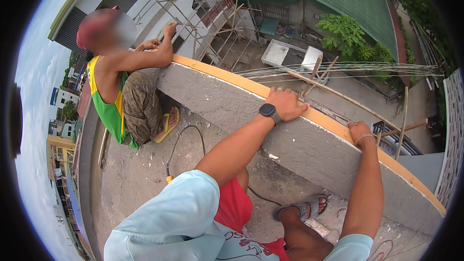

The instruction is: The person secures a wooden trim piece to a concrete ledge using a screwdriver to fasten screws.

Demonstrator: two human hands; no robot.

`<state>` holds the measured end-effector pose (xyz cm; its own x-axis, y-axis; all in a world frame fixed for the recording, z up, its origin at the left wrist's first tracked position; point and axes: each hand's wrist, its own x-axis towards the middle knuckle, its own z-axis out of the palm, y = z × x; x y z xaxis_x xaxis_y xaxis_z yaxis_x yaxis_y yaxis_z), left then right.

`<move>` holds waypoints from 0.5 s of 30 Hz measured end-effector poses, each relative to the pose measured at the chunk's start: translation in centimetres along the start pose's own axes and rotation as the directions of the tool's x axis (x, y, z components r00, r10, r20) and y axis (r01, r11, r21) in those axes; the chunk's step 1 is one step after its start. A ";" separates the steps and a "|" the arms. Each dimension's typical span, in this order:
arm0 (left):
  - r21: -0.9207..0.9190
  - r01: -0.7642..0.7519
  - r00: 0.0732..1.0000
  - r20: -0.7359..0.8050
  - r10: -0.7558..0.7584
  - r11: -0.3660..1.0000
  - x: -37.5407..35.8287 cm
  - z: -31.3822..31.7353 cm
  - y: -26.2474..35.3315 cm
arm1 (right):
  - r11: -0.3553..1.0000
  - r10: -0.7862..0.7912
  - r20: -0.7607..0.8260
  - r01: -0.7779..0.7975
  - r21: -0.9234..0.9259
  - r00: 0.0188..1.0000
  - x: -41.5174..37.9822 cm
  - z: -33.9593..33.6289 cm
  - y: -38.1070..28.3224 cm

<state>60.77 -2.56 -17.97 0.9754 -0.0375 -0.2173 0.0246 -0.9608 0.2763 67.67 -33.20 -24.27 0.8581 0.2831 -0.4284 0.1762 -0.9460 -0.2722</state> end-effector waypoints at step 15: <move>-0.013 -0.018 1.000 0.019 0.018 1.000 -0.1 -0.3 0.1 | 1.000 -0.003 0.006 0.003 0.015 1.000 0.8 0.8 0.9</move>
<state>60.76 -2.57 -17.63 0.9713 -0.0600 -0.2303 0.0101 -0.9564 0.2918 68.15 -33.65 -25.57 0.8548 0.2867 -0.4326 0.1713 -0.9427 -0.2863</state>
